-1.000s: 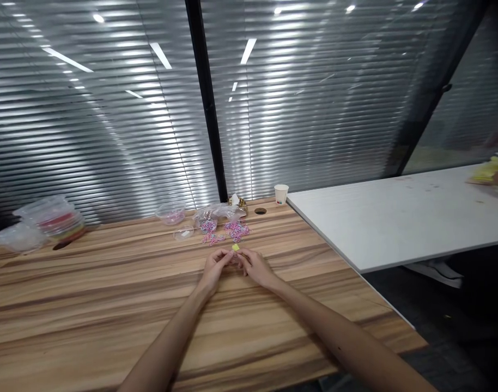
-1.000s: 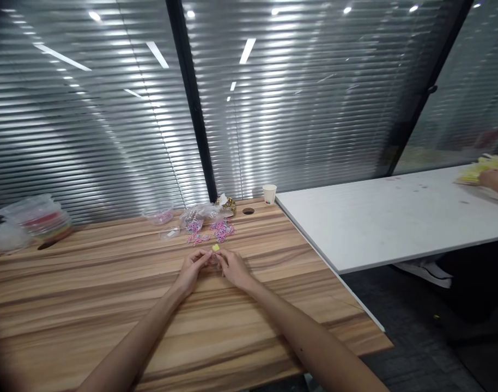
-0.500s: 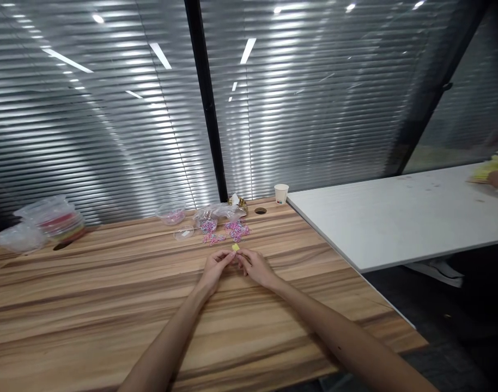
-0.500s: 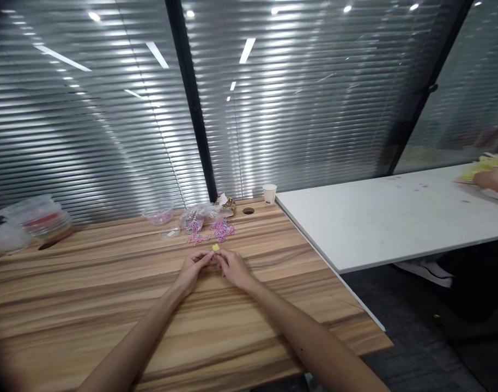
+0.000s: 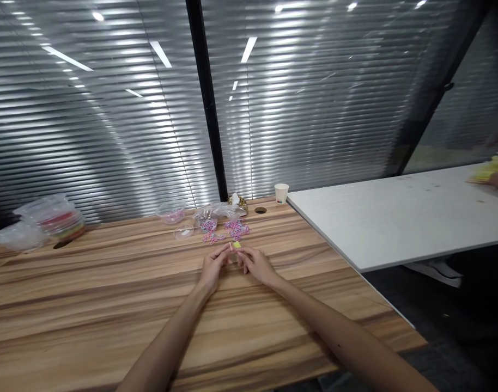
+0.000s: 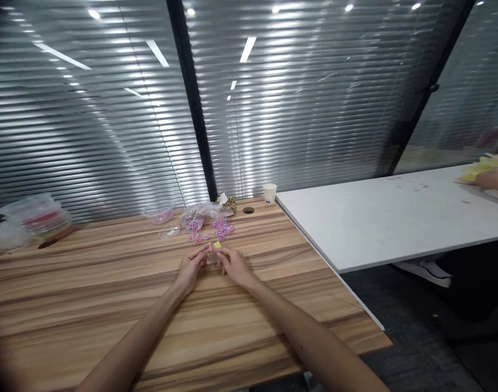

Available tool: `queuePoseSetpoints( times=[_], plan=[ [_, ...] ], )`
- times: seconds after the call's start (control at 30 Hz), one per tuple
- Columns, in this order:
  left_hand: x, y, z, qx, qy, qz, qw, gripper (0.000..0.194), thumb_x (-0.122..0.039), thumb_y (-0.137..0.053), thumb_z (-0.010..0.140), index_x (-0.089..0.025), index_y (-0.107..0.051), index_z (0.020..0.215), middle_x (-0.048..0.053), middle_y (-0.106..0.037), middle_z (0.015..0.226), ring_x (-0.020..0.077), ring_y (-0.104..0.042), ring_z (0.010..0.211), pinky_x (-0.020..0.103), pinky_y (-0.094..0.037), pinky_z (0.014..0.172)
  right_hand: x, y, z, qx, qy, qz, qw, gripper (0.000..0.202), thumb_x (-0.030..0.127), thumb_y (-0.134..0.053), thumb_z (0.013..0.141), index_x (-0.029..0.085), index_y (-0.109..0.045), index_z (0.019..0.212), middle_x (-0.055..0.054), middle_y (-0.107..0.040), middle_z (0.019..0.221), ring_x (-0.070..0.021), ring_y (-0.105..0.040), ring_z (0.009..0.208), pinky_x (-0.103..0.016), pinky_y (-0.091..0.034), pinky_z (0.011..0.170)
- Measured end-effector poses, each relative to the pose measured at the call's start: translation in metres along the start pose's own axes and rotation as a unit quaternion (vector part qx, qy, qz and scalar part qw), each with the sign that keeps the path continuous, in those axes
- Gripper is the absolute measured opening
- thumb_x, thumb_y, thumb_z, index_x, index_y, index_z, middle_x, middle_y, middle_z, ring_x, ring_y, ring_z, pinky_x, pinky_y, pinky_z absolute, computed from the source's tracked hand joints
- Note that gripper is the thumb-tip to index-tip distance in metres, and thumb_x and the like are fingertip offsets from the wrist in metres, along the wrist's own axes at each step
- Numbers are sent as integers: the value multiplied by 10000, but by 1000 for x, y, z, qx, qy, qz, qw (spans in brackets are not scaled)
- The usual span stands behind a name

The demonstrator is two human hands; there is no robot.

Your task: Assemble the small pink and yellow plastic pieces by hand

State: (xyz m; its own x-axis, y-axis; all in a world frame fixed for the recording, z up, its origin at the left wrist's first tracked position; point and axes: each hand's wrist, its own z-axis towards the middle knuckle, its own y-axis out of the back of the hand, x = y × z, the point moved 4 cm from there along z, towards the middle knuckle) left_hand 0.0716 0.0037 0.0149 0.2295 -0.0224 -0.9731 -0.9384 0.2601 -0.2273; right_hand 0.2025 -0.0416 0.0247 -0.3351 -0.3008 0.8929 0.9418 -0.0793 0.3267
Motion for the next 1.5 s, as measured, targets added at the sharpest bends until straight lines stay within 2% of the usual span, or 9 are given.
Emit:
queuePoseSetpoints(
  times=[0.17,0.27,0.47,0.67,0.87,0.97,1.13,1.3,1.5],
  plan=[
    [-3,4,0,-32,-15,48,998,469,-379,-648,636,-127,-627,1030,31,-628,689,33,-371,423,175,-297,426,-4,-1,1,8,11,28,1000,302,259,-386,859,160,-599,1047,-1,-552,657,-55,-457,421,-163,-383,442],
    [-5,6,0,-35,-22,75,996,491,-414,-630,639,-138,-619,1044,27,-621,711,25,-345,399,175,-270,397,-4,-1,1,9,-3,44,999,324,253,-378,856,144,-574,1089,-3,-549,667,-50,-442,412,-165,-379,432],
    [-7,10,2,-13,-4,119,993,564,-446,-628,628,-132,-587,1095,18,-605,643,13,-264,358,167,-199,351,-2,-1,1,8,-30,105,994,464,249,-419,831,151,-347,1279,25,-537,638,-46,-394,378,-154,-358,383],
    [-14,8,1,25,9,141,990,599,-434,-651,616,-126,-566,1122,30,-612,655,11,-252,354,167,-152,341,-7,-3,4,19,-18,100,995,302,299,-428,817,102,-540,1018,-2,-557,653,-48,-431,394,-161,-366,406],
    [-16,6,0,46,16,152,987,533,-412,-665,615,-138,-604,1069,24,-629,665,15,-250,356,177,-139,356,-7,-1,4,18,1,91,996,316,332,-438,813,93,-571,970,-9,-554,649,-62,-454,426,-174,-377,436],
    [-16,7,1,40,13,156,987,527,-402,-669,613,-138,-608,1065,30,-642,679,23,-281,363,176,-162,363,-6,-1,4,28,3,94,995,315,352,-445,812,98,-582,939,-9,-553,645,-66,-457,444,-178,-383,456],
    [-17,8,0,38,14,198,979,548,-413,-668,608,-118,-610,1067,49,-654,678,57,-389,418,178,-272,408,-3,1,3,53,29,69,996,319,371,-436,827,105,-613,821,-7,-538,600,-73,-457,467,-179,-377,483],
    [-21,4,-3,78,7,228,970,515,-433,-667,595,-109,-648,994,52,-656,711,77,-436,463,197,-361,465,-4,2,4,56,44,30,997,330,367,-424,840,119,-635,894,-8,-541,584,-88,-463,491,-184,-370,499],
    [-23,1,-4,114,-1,251,961,408,-421,-650,618,-122,-680,895,50,-651,695,96,-465,497,200,-379,481,-3,5,4,40,59,1,997,307,334,-442,833,143,-643,966,-1,-542,554,-99,-457,491,-190,-354,498]
  ],
)
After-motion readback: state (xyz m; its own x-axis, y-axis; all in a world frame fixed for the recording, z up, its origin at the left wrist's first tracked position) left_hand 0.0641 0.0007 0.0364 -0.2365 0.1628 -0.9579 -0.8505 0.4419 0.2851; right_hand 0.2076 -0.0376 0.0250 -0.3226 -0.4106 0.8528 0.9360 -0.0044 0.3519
